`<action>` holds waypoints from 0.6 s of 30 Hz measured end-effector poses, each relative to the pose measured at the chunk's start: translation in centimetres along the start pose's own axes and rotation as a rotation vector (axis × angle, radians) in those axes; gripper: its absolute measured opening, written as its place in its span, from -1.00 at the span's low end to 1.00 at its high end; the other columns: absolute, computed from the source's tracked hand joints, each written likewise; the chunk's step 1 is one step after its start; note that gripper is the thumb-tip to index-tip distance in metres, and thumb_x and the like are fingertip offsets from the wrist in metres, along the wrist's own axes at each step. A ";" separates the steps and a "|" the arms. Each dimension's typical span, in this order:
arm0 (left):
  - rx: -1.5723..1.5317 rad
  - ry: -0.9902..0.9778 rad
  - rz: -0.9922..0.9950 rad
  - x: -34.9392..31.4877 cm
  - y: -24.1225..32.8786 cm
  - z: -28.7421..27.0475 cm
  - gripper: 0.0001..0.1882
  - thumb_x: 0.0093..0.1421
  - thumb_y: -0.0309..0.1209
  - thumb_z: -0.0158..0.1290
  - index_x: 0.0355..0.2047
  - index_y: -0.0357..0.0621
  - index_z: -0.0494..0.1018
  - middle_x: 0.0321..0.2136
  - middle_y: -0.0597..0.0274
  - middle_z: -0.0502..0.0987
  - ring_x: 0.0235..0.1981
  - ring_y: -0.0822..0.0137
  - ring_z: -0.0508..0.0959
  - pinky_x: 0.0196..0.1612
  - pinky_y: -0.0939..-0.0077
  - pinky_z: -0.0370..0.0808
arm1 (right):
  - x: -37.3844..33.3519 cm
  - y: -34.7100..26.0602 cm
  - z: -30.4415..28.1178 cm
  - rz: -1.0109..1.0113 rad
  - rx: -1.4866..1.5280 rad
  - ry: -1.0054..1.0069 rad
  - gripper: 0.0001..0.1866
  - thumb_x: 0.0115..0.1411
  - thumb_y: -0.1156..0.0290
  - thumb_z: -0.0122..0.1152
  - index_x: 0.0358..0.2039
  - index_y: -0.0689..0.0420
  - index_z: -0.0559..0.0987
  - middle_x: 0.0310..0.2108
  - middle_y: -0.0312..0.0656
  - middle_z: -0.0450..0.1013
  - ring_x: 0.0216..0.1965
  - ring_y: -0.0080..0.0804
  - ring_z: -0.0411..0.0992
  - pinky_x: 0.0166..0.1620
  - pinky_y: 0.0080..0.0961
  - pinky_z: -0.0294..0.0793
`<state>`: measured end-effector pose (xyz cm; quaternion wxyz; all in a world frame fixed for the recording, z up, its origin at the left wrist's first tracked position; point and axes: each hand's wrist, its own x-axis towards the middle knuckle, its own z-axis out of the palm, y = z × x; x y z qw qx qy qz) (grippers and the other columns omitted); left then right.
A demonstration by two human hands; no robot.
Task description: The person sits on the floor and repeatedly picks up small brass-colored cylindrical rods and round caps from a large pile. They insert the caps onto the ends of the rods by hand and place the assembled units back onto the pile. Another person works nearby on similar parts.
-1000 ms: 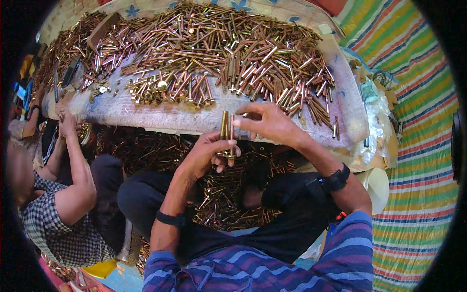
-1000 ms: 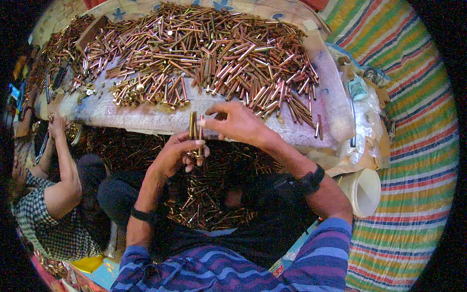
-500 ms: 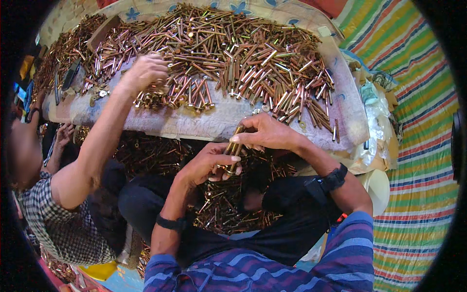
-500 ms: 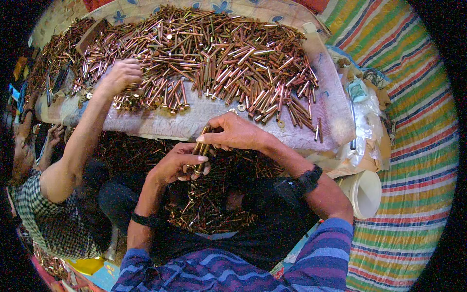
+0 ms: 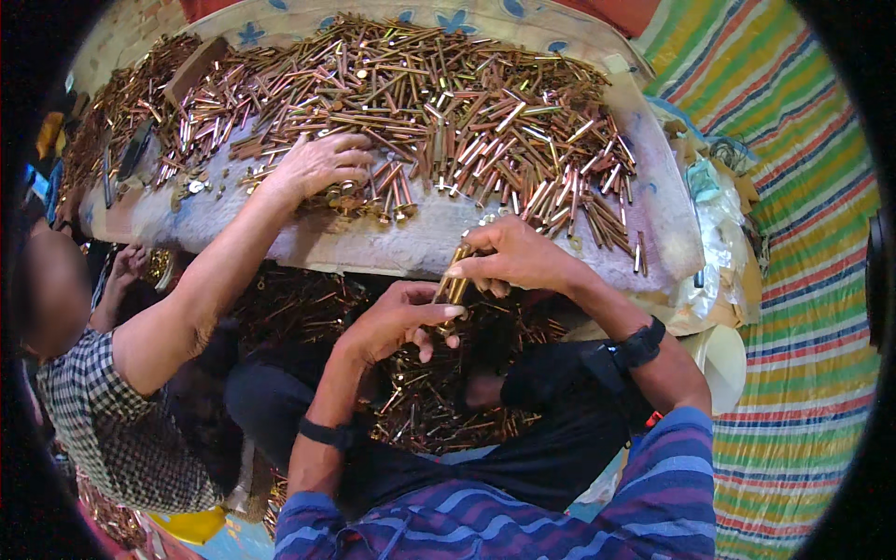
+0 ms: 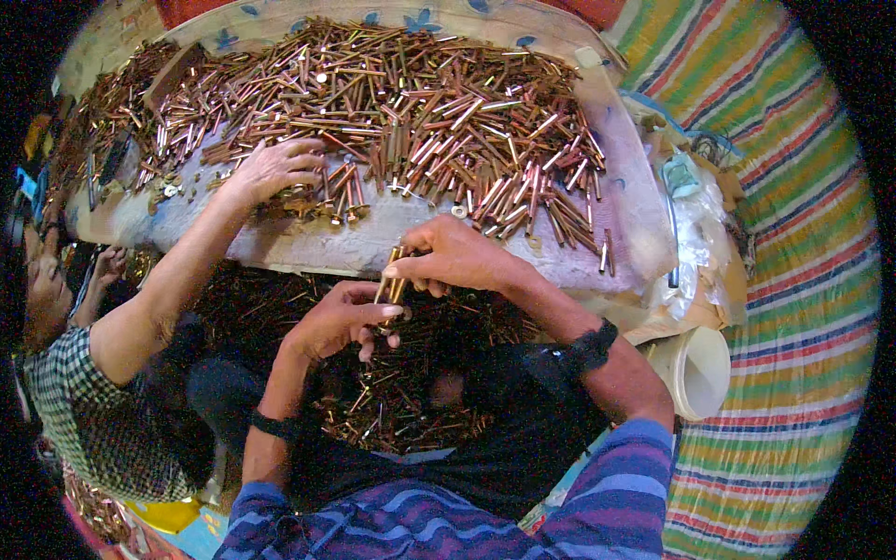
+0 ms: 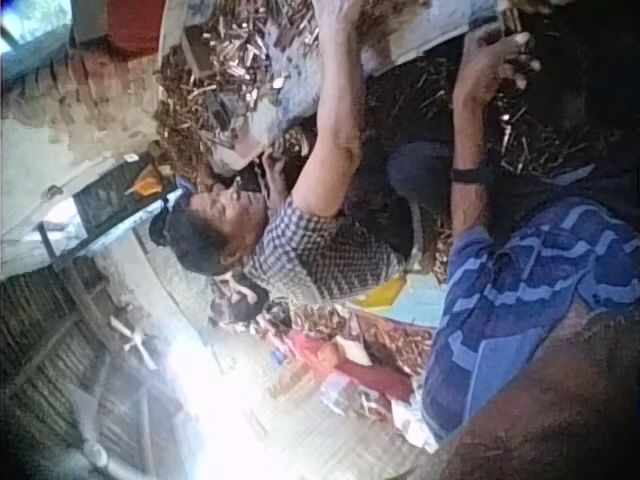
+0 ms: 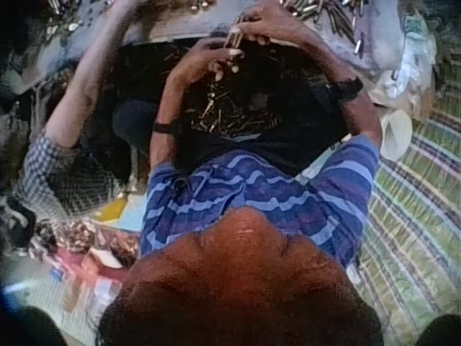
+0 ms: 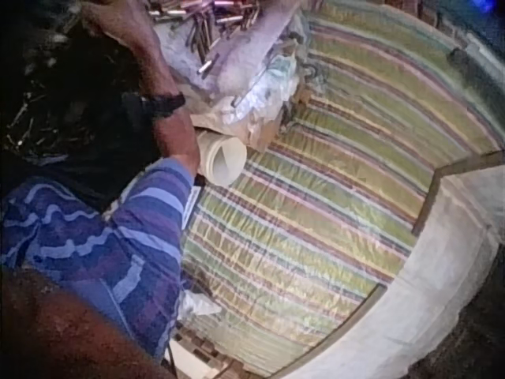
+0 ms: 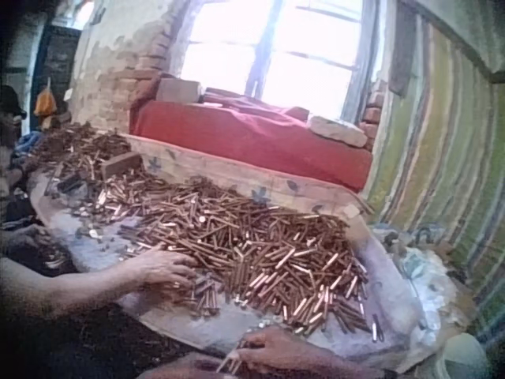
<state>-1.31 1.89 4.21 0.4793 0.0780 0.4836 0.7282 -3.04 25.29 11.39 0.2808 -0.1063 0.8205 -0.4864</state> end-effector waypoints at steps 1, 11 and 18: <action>0.011 0.016 0.002 0.1 0.0 0.0 -0.60 0.26 -0.38 0.22 0.00 -0.42 0.46 -0.29 0.13 0.60 -0.39 0.30 0.69 -0.66 0.57 0.60 | 0.0 0.0 0.0 0.010 -0.010 0.007 -0.68 0.25 0.16 0.35 -0.29 0.21 0.70 -0.61 -0.32 0.49 -0.62 -0.64 0.45 -0.55 -0.62 0.42; 0.100 0.067 0.044 0.2 0.1 0.1 -0.66 0.28 -0.36 0.22 -0.05 -0.38 0.50 -0.35 0.18 0.58 -0.39 0.31 0.69 -0.66 0.57 0.58 | 0.3 0.3 0.2 -0.020 -0.029 0.034 -0.67 0.28 0.15 0.31 -0.27 0.21 0.69 -0.59 -0.32 0.50 -0.61 -0.64 0.45 -0.54 -0.60 0.41; 0.083 0.032 0.026 0.0 0.3 0.4 -0.67 0.26 -0.36 0.24 -0.09 -0.39 0.52 -0.36 0.14 0.61 -0.41 0.36 0.68 -0.60 0.60 0.58 | 0.0 -0.3 0.0 -0.032 -0.011 0.031 -0.67 0.30 0.16 0.29 -0.27 0.23 0.68 -0.57 -0.30 0.51 -0.60 -0.62 0.46 -0.52 -0.61 0.43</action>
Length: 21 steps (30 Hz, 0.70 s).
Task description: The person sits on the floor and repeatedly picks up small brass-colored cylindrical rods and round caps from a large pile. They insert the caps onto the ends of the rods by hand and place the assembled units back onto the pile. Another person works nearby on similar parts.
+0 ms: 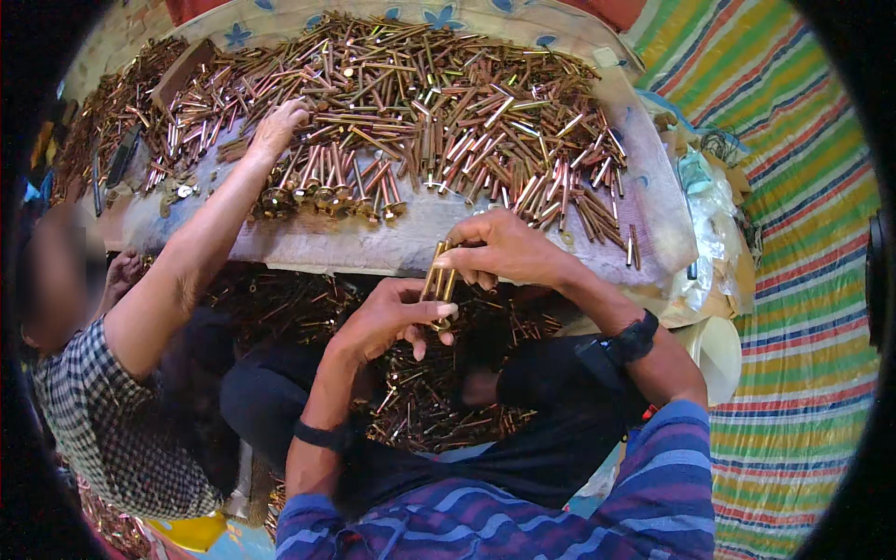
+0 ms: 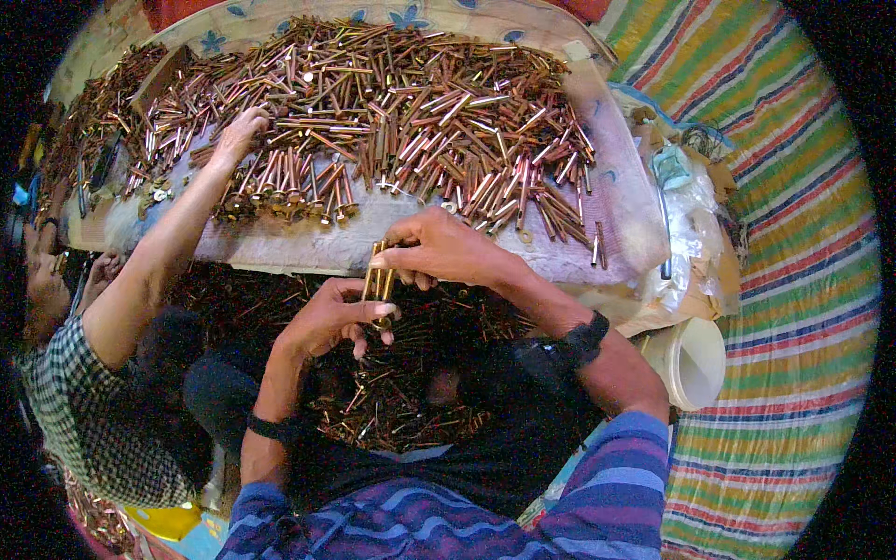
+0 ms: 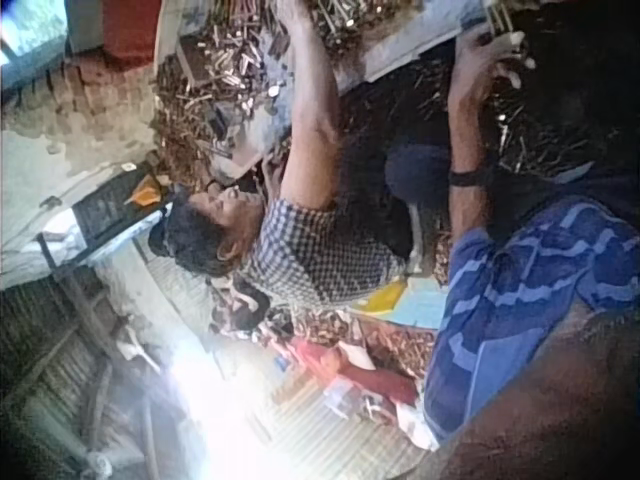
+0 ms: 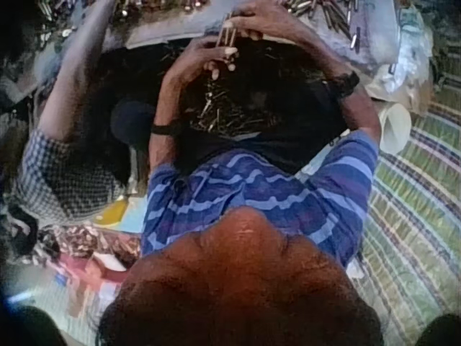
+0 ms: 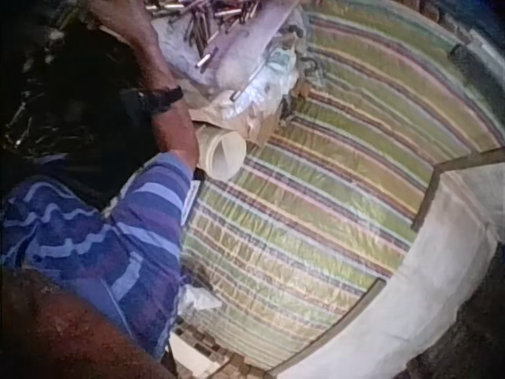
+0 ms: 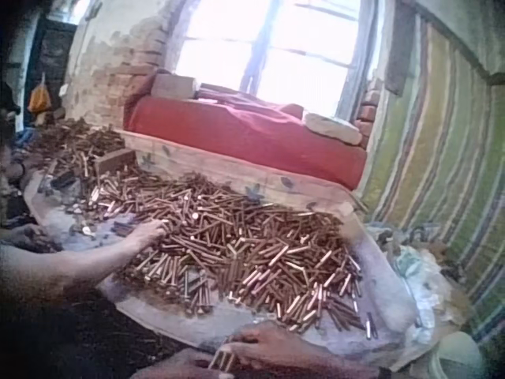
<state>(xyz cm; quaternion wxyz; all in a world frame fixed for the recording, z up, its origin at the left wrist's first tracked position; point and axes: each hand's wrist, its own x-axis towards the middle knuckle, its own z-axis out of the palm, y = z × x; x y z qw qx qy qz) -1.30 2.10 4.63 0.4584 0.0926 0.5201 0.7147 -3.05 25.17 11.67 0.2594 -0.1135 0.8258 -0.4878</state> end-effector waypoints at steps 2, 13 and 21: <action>0.055 0.007 -0.005 0.1 0.0 0.1 -0.66 0.24 -0.37 0.26 -0.10 -0.39 0.52 -0.37 0.14 0.61 -0.41 0.36 0.67 -0.59 0.59 0.58 | -0.1 0.0 0.0 -0.017 0.024 -0.007 -0.67 0.30 0.16 0.29 -0.26 0.23 0.68 -0.55 -0.29 0.52 -0.60 -0.63 0.46 -0.52 -0.61 0.44; 0.049 0.239 0.083 0.9 -0.5 0.0 -0.84 0.26 -0.37 0.25 -0.27 -0.22 0.58 -0.55 0.20 0.60 -0.71 0.52 0.46 -0.67 0.66 0.34 | 1.1 5.0 -6.0 -0.002 -0.351 0.549 -0.56 0.19 0.22 0.29 -0.12 0.38 0.63 -0.37 0.13 0.61 -0.35 -0.10 0.62 -0.23 -0.21 0.58; -0.051 0.278 0.142 1.5 -1.4 -0.1 -0.79 0.29 -0.39 0.22 -0.16 -0.27 0.58 -0.51 0.18 0.59 -0.62 0.49 0.52 -0.65 0.65 0.42 | 2.7 8.5 -7.3 0.076 -0.890 0.719 -0.62 0.16 0.20 0.27 -0.41 0.36 0.62 -0.35 0.30 0.56 -0.25 0.24 0.56 -0.14 0.05 0.53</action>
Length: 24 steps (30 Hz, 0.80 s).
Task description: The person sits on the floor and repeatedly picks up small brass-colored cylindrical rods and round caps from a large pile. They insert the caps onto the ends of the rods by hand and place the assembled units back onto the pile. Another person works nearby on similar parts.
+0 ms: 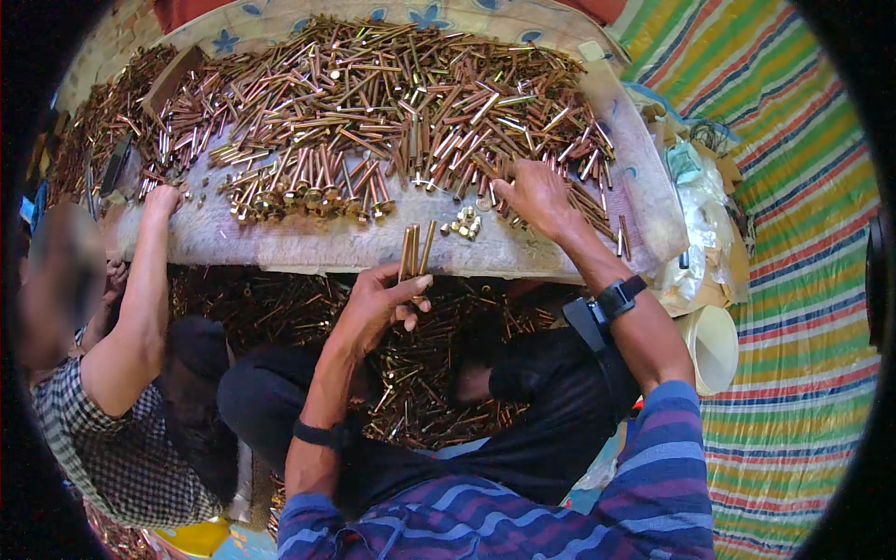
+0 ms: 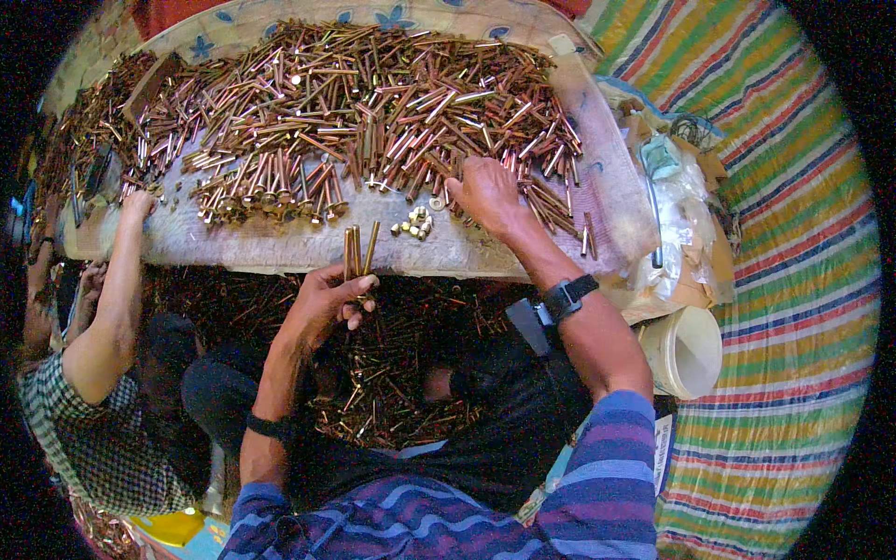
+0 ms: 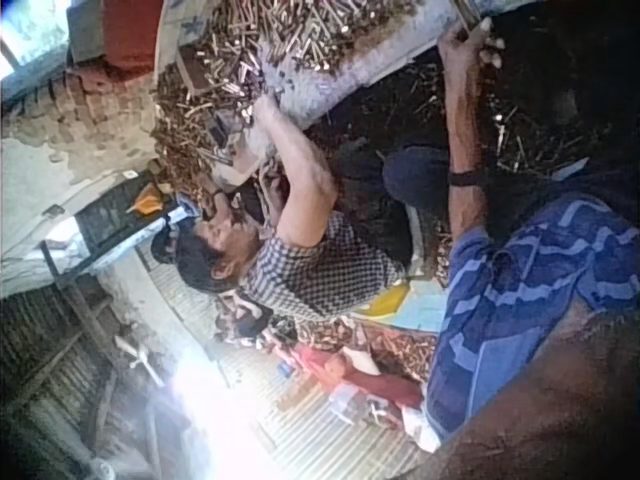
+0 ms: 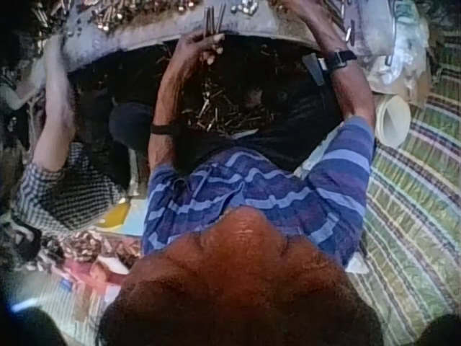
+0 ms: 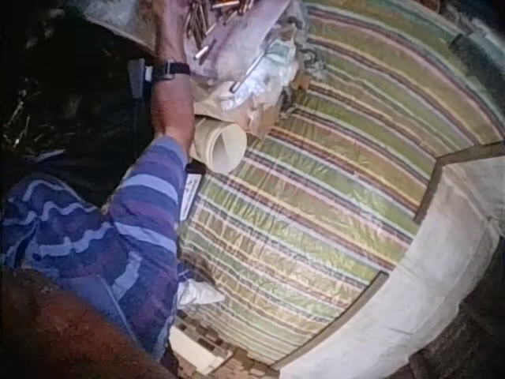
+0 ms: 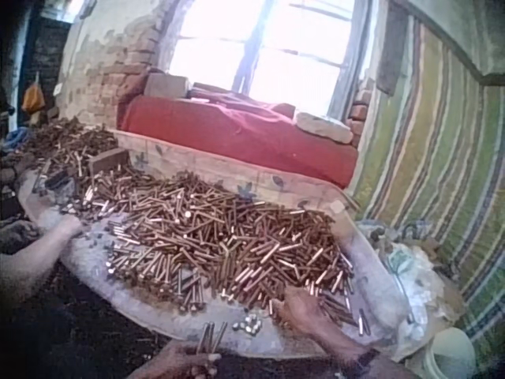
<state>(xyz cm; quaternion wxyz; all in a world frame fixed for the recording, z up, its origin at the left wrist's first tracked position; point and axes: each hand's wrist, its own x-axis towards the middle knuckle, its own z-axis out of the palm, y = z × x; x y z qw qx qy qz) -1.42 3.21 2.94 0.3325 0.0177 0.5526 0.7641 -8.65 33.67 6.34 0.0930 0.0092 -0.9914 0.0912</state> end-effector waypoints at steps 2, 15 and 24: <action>-0.012 -0.011 0.001 0.1 -0.1 -0.2 -0.78 0.30 -0.38 0.21 -0.14 -0.28 0.58 -0.50 0.17 0.59 -0.61 0.49 0.53 -0.64 0.66 0.43 | 0.3 -0.4 -0.2 0.010 -0.053 -0.042 -0.62 0.13 0.19 0.28 -0.42 0.35 0.62 -0.35 0.31 0.56 -0.25 0.25 0.56 -0.14 0.06 0.54; -0.026 -0.022 -0.006 0.1 -0.3 -0.7 -0.76 0.32 -0.41 0.17 -0.11 -0.32 0.57 -0.49 0.15 0.58 -0.64 0.50 0.46 -0.56 0.64 0.41 | 0.3 -0.5 -1.6 0.198 0.486 -0.043 -0.59 0.13 0.16 0.32 -0.28 0.34 0.67 -0.55 -0.06 0.54 -0.52 -0.40 0.51 -0.43 -0.34 0.49; 0.065 -0.059 0.000 -0.1 0.1 -0.5 -0.82 0.32 -0.36 0.19 -0.19 -0.22 0.58 -0.52 0.25 0.58 -0.64 0.54 0.46 -0.61 0.66 0.34 | -2.4 -5.4 -4.3 0.171 1.091 -0.346 -0.73 0.33 0.28 0.21 -0.12 0.23 0.61 -0.37 -0.18 0.62 -0.50 -0.53 0.55 -0.50 -0.59 0.51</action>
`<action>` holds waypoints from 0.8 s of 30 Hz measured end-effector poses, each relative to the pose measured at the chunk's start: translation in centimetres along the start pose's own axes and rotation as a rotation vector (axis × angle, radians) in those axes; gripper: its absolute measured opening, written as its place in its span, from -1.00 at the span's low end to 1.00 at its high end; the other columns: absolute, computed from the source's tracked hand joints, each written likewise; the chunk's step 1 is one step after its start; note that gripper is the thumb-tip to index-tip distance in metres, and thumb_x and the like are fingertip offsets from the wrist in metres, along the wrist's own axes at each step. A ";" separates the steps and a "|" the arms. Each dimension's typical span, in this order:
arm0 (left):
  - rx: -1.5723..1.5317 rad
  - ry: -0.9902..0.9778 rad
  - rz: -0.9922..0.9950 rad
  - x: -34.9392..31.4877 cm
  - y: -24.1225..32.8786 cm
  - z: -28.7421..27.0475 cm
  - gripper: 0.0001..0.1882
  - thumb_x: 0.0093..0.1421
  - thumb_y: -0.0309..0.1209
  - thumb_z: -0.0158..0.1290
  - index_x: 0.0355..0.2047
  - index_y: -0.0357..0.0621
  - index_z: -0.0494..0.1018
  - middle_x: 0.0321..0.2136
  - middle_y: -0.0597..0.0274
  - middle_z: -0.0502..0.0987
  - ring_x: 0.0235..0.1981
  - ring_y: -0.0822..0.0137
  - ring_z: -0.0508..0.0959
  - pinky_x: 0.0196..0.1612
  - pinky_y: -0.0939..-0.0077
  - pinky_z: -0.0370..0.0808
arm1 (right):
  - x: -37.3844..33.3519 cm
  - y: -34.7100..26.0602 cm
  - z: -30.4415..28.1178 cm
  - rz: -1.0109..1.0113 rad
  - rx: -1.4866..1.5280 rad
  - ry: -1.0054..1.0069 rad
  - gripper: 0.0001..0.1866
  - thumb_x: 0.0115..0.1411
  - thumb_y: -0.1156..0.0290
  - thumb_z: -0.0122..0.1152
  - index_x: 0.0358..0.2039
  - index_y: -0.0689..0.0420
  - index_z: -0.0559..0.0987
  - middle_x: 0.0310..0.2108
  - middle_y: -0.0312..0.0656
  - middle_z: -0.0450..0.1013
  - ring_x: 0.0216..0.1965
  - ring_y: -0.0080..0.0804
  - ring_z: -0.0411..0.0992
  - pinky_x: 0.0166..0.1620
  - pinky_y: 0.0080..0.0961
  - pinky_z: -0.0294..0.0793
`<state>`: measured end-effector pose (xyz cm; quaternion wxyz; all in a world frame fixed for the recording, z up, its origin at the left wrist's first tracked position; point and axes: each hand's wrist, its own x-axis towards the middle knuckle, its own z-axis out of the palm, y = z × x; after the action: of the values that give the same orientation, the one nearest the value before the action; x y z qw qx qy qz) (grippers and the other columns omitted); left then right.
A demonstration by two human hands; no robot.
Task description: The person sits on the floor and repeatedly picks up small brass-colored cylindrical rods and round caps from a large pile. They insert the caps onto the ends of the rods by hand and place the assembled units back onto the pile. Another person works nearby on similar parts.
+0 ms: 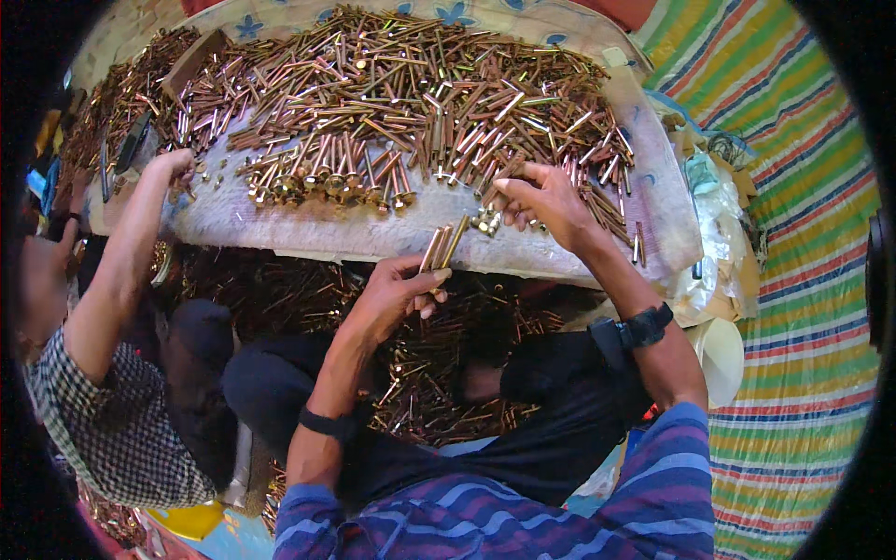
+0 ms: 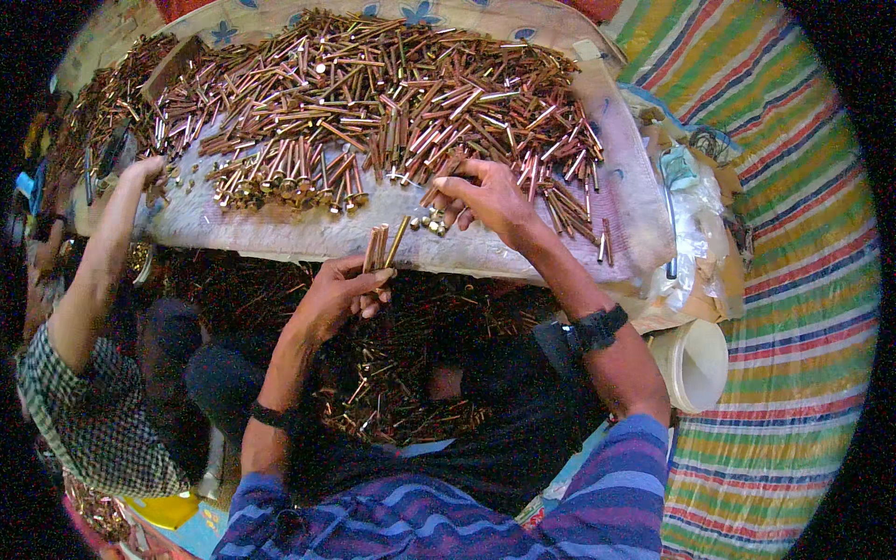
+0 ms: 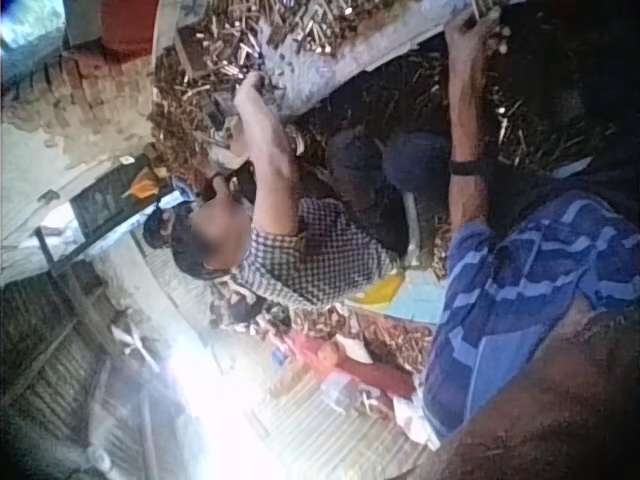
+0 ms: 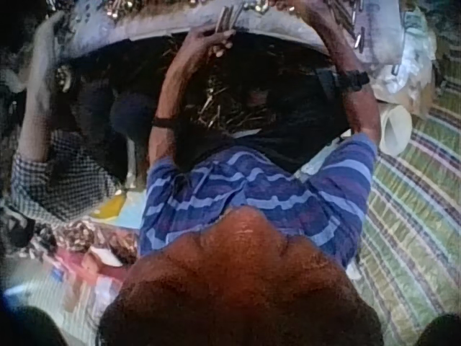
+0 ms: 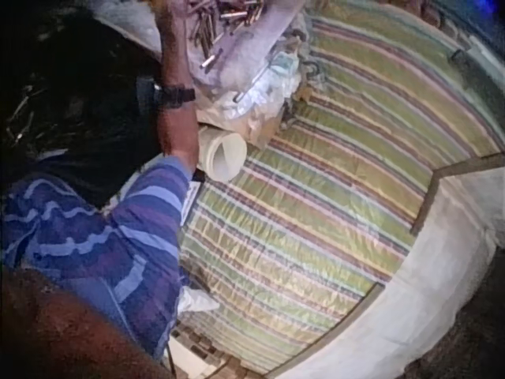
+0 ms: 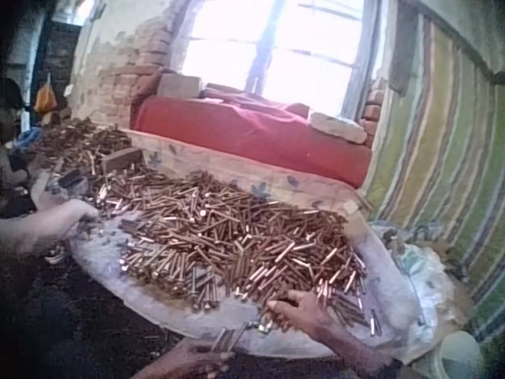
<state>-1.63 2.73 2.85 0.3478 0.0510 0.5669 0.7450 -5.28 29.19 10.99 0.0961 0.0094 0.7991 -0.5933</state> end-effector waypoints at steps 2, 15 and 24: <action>0.023 0.001 -0.002 0.0 -0.1 -0.1 -0.82 0.32 -0.36 0.19 -0.21 -0.23 0.58 -0.52 0.24 0.58 -0.65 0.54 0.45 -0.61 0.65 0.33 | -0.3 -0.1 0.5 0.002 -0.001 -0.032 -0.74 0.34 0.29 0.20 -0.14 0.23 0.61 -0.39 -0.20 0.61 -0.49 -0.53 0.56 -0.50 -0.59 0.51; -0.013 -0.046 -0.006 0.2 -0.4 -0.5 -0.79 0.31 -0.40 0.18 -0.17 -0.31 0.60 -0.51 0.18 0.57 -0.64 0.53 0.42 -0.60 0.63 0.32 | -0.5 0.7 0.3 0.007 0.021 -0.115 -0.75 0.32 0.29 0.23 -0.18 0.24 0.61 -0.43 -0.24 0.59 -0.49 -0.53 0.56 -0.48 -0.60 0.51; 0.049 -0.030 -0.027 0.3 0.0 -0.4 -0.80 0.32 -0.37 0.19 -0.15 -0.24 0.60 -0.48 0.28 0.59 -0.62 0.56 0.44 -0.57 0.67 0.32 | -1.2 1.9 1.9 0.010 -0.022 -0.249 -0.73 0.28 0.25 0.30 -0.23 0.24 0.67 -0.49 -0.29 0.56 -0.52 -0.61 0.50 -0.42 -0.59 0.50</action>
<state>-2.03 2.63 2.59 0.3649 0.0628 0.5803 0.7253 -3.54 28.07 8.82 0.1976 -0.0616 0.7875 -0.5805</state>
